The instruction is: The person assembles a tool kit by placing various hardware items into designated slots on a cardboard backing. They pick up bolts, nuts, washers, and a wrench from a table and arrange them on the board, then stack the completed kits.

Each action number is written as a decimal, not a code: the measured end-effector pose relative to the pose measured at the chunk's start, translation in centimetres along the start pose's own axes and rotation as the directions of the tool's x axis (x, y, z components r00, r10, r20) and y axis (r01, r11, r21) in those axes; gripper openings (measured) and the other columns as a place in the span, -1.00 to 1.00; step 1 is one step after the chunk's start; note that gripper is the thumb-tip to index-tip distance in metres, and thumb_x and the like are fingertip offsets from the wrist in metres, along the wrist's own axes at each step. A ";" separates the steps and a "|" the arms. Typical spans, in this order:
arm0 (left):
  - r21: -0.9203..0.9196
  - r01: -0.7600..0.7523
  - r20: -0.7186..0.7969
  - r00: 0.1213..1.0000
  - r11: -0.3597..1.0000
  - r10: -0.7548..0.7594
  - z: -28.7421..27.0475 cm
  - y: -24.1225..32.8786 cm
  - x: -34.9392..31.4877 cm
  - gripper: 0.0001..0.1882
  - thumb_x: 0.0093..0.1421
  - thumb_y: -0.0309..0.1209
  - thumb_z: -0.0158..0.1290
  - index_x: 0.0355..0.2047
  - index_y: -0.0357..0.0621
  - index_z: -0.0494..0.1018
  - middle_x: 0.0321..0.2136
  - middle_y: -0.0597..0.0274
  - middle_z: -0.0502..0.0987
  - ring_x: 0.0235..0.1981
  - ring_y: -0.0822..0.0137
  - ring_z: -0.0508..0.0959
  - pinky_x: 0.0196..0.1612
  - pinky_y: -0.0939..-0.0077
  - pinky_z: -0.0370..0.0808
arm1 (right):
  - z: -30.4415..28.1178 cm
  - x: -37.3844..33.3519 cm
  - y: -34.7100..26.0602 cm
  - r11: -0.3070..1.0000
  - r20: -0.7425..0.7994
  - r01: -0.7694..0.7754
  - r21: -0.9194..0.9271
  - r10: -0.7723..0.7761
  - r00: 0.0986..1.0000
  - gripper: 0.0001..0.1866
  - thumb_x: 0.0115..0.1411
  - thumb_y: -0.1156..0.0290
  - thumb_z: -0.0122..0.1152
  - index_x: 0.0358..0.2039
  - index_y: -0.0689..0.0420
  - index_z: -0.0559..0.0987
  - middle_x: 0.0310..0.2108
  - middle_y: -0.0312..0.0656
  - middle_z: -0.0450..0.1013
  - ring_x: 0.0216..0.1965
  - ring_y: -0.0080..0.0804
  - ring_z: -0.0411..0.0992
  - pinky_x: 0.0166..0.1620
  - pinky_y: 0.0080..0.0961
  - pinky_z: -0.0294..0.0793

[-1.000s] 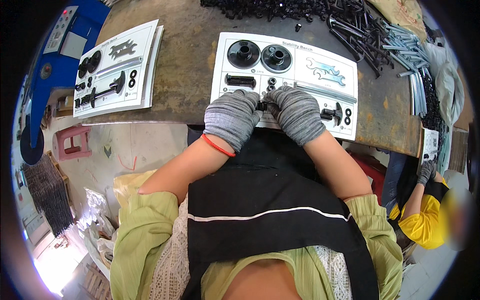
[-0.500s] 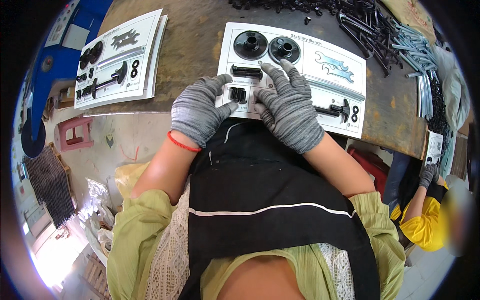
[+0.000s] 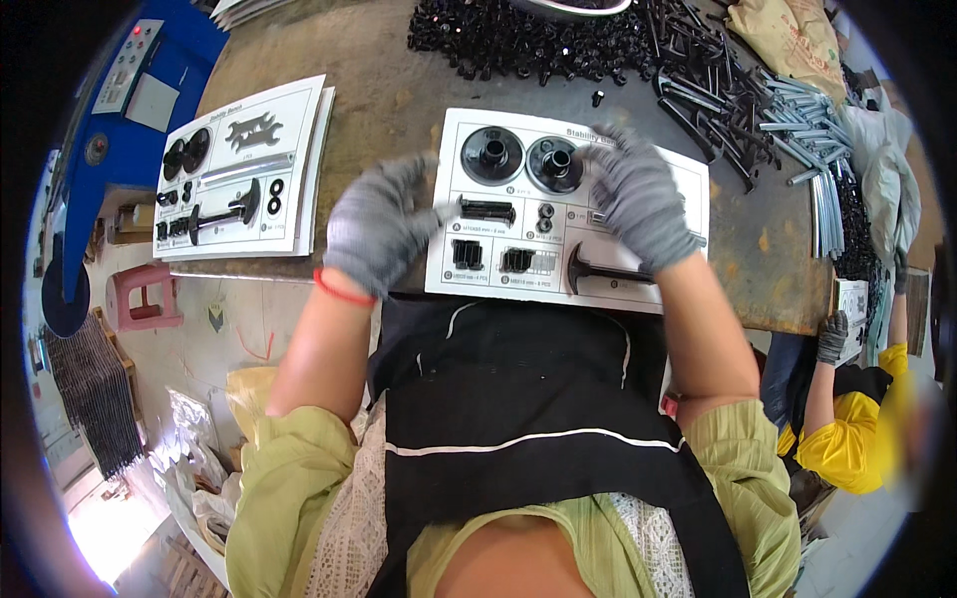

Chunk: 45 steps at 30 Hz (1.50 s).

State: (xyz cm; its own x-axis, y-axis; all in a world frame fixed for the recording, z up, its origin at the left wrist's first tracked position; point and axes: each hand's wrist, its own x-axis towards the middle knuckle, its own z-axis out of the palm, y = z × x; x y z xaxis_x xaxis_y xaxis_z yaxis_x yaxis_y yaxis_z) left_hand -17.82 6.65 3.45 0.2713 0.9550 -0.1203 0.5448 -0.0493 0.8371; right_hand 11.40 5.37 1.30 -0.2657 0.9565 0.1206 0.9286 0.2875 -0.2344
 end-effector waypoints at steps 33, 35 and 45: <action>0.487 0.257 -0.039 0.961 0.835 -0.273 1.6 2.7 17.7 -0.62 0.08 -0.05 0.10 -0.29 -0.08 0.58 -0.34 0.01 0.59 -0.25 0.09 0.57 -0.11 0.28 0.44 | 2.6 14.0 3.8 0.986 0.120 -0.168 0.004 0.166 0.979 -0.78 0.12 0.26 0.14 -0.25 0.03 0.58 -0.25 -0.10 0.45 -0.20 -0.11 0.45 -0.13 -0.22 0.45; 0.478 0.243 -0.087 0.969 0.844 -0.229 1.8 1.7 18.2 -0.63 0.08 -0.06 0.10 -0.28 -0.07 0.57 -0.32 0.01 0.59 -0.24 0.09 0.57 -0.11 0.27 0.44 | 2.2 13.4 3.9 0.980 0.142 -0.190 0.053 0.180 0.973 -0.79 0.09 0.26 0.19 -0.27 0.03 0.60 -0.30 -0.11 0.47 -0.19 -0.13 0.44 -0.12 -0.26 0.44; 0.127 -0.136 0.163 0.980 0.983 0.115 3.4 3.4 4.8 -0.72 0.10 -0.28 0.19 -0.24 -0.19 0.55 -0.38 0.22 0.60 -0.34 0.42 0.55 -0.21 0.51 0.49 | -1.9 -2.5 -2.6 0.839 0.050 -0.181 0.513 0.181 0.982 -0.85 0.06 0.37 0.26 -0.37 0.15 0.61 -0.45 -0.16 0.42 -0.41 -0.25 0.44 -0.29 -0.41 0.47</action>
State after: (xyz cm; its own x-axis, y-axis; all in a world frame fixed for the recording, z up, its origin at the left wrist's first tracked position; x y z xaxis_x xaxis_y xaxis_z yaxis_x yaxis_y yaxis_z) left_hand -12.00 10.04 3.89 0.4577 0.8824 -0.1089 0.5989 -0.2155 0.7712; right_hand 10.14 2.12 3.46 -0.1055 0.9940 0.0279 0.6946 0.0937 -0.7133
